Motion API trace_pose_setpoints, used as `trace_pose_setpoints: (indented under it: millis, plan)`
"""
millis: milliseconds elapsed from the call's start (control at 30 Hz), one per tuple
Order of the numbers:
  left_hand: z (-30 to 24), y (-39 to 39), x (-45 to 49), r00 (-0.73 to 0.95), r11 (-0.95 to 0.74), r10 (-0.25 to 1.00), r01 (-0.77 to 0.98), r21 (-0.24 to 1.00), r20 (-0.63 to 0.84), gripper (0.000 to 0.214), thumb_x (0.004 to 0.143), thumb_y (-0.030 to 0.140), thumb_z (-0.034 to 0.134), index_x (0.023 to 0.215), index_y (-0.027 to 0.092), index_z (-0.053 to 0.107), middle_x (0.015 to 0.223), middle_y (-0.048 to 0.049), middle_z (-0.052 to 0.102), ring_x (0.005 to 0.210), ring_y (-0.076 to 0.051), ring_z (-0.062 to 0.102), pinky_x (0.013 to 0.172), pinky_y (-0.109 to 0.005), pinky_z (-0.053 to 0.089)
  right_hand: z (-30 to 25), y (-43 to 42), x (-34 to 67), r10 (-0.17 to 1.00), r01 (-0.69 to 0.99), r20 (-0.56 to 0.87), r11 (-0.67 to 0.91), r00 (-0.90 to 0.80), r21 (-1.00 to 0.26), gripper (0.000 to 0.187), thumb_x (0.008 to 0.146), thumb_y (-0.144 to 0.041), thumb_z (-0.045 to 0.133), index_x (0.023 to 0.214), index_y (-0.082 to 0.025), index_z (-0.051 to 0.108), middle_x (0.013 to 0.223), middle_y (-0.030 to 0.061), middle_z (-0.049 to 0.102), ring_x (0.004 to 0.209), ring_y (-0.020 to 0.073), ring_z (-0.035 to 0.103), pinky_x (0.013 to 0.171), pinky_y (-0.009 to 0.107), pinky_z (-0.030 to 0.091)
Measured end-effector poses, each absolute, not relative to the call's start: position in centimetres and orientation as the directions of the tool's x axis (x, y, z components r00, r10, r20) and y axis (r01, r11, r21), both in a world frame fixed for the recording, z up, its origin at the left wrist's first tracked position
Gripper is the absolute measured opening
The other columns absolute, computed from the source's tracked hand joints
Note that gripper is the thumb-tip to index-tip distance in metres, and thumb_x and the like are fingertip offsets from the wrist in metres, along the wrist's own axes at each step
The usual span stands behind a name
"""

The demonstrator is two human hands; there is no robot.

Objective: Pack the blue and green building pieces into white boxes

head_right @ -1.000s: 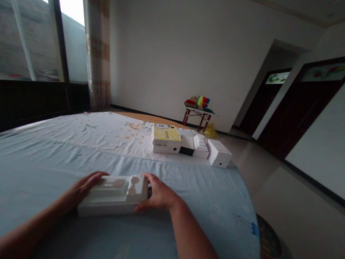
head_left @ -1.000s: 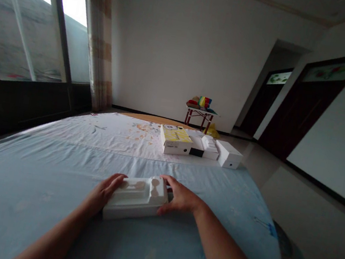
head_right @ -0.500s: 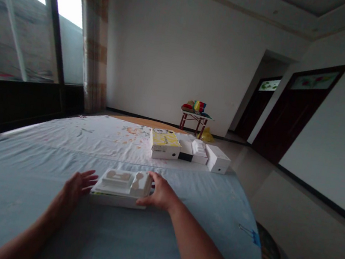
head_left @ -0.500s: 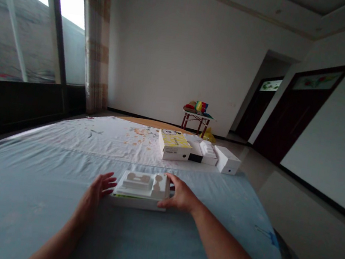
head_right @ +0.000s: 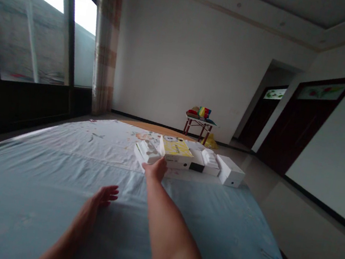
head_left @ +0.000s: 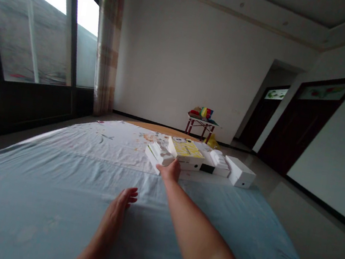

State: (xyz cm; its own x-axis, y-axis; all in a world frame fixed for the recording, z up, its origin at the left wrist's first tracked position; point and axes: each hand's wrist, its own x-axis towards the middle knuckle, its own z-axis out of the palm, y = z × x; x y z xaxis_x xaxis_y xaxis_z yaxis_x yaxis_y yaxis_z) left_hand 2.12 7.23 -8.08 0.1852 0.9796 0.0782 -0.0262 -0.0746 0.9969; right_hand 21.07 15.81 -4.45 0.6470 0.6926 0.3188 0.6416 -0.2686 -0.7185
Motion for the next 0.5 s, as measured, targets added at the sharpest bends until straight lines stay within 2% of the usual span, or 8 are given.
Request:
trace_pose_setpoints:
  millis: [133, 267, 367, 500]
  plan:
    - [-7.9, 6.5, 2.2, 0.172, -0.105, 0.979, -0.019, 0.994, 0.107, 0.062, 0.076, 0.062, 0.026, 0.099, 0.014, 0.060, 0.096, -0.0107, 0.065, 0.090, -0.024, 0.059, 0.085, -0.041, 0.042, -5.6, 17.0, 19.9, 0.601, 0.554, 0.249, -0.397, 0.759, -0.731, 0.086, 0.055, -0.041, 0.072, 0.124, -0.003, 0.039, 0.120, 0.0278, 0.046, 0.110, 0.0364, 0.046, 0.089, 0.045, 0.036]
    - [-7.7, 6.0, 2.4, 0.185, -0.118, 0.976, 0.026, 0.993, 0.111, 0.063, 0.076, 0.063, 0.027, 0.097, 0.016, 0.062, 0.096, -0.0106, 0.065, 0.090, -0.025, 0.059, 0.088, -0.043, 0.041, -5.8, 17.9, 19.5, 0.555, 0.504, 0.214, -0.445, 0.804, -0.740, 0.089, 0.059, -0.044, 0.069, 0.129, -0.004, 0.032, 0.125, 0.0296, 0.040, 0.112, 0.0372, 0.043, 0.085, 0.047, 0.038]
    - [-7.7, 5.9, 2.3, 0.200, -0.104, 0.975, 0.056, 0.993, 0.091, 0.064, 0.075, 0.064, 0.026, 0.095, 0.016, 0.063, 0.095, -0.0106, 0.066, 0.091, -0.026, 0.058, 0.089, -0.043, 0.041, -5.7, 18.6, 19.2, 0.535, 0.490, 0.211, -0.454, 0.818, -0.744, 0.092, 0.059, -0.045, 0.069, 0.130, -0.002, 0.030, 0.126, 0.0314, 0.038, 0.113, 0.0380, 0.042, 0.084, 0.048, 0.038]
    - [-8.0, 6.0, 2.0, 0.206, -0.082, 0.977, 0.090, 0.993, 0.062, 0.061, 0.076, 0.063, 0.025, 0.093, 0.020, 0.065, 0.095, -0.0082, 0.066, 0.094, -0.025, 0.058, 0.089, -0.041, 0.042, -5.7, 19.0, 19.3, 0.560, 0.524, 0.229, -0.449, 0.796, -0.724, 0.097, 0.055, -0.046, 0.072, 0.130, 0.000, 0.029, 0.127, 0.0335, 0.037, 0.117, 0.0388, 0.038, 0.092, 0.051, 0.031]
